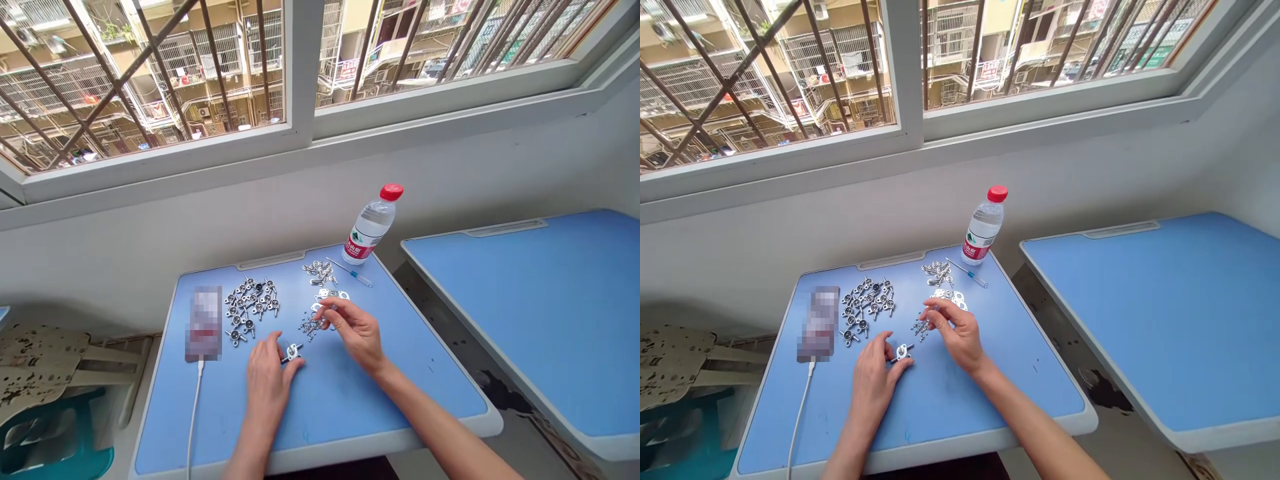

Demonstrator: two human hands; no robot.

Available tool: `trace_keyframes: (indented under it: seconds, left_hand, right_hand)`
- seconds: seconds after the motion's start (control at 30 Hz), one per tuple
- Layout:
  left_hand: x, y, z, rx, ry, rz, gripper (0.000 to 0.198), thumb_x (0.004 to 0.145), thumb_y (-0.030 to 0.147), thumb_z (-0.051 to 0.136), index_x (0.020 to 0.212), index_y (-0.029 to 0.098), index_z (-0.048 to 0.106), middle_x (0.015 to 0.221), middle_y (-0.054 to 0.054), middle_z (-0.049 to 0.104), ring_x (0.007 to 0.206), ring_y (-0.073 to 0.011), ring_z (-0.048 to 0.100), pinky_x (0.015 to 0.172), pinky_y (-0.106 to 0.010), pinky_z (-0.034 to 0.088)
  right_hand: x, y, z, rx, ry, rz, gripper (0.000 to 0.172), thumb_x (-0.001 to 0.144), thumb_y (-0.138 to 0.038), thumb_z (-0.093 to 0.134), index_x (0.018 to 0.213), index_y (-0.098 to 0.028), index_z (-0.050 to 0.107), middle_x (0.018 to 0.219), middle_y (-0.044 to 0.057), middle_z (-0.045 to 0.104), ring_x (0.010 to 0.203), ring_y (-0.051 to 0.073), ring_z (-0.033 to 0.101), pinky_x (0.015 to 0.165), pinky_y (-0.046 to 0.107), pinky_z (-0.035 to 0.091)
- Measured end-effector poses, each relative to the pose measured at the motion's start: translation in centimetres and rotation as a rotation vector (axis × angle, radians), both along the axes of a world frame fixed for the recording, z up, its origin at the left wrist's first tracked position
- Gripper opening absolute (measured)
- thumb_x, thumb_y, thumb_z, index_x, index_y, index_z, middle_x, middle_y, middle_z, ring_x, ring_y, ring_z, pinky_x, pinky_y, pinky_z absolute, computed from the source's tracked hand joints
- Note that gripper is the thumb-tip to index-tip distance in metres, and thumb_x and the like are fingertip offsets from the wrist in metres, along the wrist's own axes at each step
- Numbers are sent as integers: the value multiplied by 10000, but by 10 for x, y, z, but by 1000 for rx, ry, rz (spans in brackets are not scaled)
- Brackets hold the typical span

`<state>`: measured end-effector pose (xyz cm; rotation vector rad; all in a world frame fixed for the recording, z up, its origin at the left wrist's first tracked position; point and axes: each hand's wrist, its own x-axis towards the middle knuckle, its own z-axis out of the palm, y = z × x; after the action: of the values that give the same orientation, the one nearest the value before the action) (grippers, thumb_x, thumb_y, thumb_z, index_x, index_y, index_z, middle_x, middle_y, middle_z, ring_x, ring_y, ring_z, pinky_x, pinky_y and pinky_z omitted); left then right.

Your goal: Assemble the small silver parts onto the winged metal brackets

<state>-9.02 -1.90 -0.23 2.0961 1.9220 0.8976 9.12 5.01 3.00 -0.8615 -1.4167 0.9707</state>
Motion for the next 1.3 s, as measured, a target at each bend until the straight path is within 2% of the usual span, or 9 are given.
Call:
trace_keyframes:
  seconds: [0.1,0.2,0.27,0.33,0.43,0.67,0.83,1.07,1.3]
  left_hand:
    - [-1,-2,5,-27,-47,17,433,878,401,632,1218,163,509,638,41,572,603,-183,597,616,-316,496]
    - [-6,-3,17,10,-79,-26,287,913,234,516,1193,181,549,731,-3,613,660,-179,610,647,-315,517]
    - [-12,-1,27,35,-56,-161,400,887,68,404,1215,221,574,1016,-75,657,926,-204,631,805,-355,530]
    - [-16,2,36,-3,13,-347,509,873,3,373,1231,290,594,1278,-70,596,1163,-226,551,942,-411,492]
    - [-19,7,41,-113,63,-486,435,915,35,422,1173,312,636,1261,-45,617,1141,-226,558,926,-404,505]
    - [-7,5,25,-138,60,-312,81,904,173,580,960,199,632,903,-46,619,812,-198,614,706,-318,521]
    - [-4,1,19,-139,27,-278,178,874,153,566,1042,212,579,959,-46,607,865,-208,604,747,-335,507]
    - [-6,1,17,-149,-75,-306,113,938,136,480,923,209,566,935,-45,587,857,-195,580,738,-317,484]
    - [0,3,12,-165,-79,-255,111,905,100,509,924,199,554,898,-32,591,843,-202,583,728,-319,489]
  right_hand:
    - [5,5,3,-82,66,-75,201,900,-378,618,965,-195,672,713,23,709,516,124,581,532,290,561]
    - [8,10,4,-140,96,-113,238,886,-415,623,946,-188,662,700,23,700,501,123,567,507,287,549]
    - [10,12,4,-152,98,-139,267,881,-437,617,943,-181,659,671,14,681,500,122,555,501,280,534]
    - [12,14,4,-157,104,-158,281,876,-445,617,940,-174,660,641,3,657,498,116,539,504,271,516]
    - [13,15,4,-173,113,-164,274,867,-433,625,934,-170,659,623,-4,641,502,112,523,514,262,497]
    - [16,16,4,-159,81,-192,271,877,-428,602,940,-171,661,587,-19,575,538,128,513,524,263,480]
    - [19,16,2,-137,23,-212,254,909,-412,558,934,-178,653,561,-43,486,524,119,465,526,255,426]
    - [21,14,-2,-137,-73,-187,247,931,-393,515,983,-181,629,583,-47,458,526,120,442,528,255,391]
    - [32,19,1,-67,-353,-170,222,957,-354,433,964,-196,589,613,-44,445,530,126,419,537,259,364]
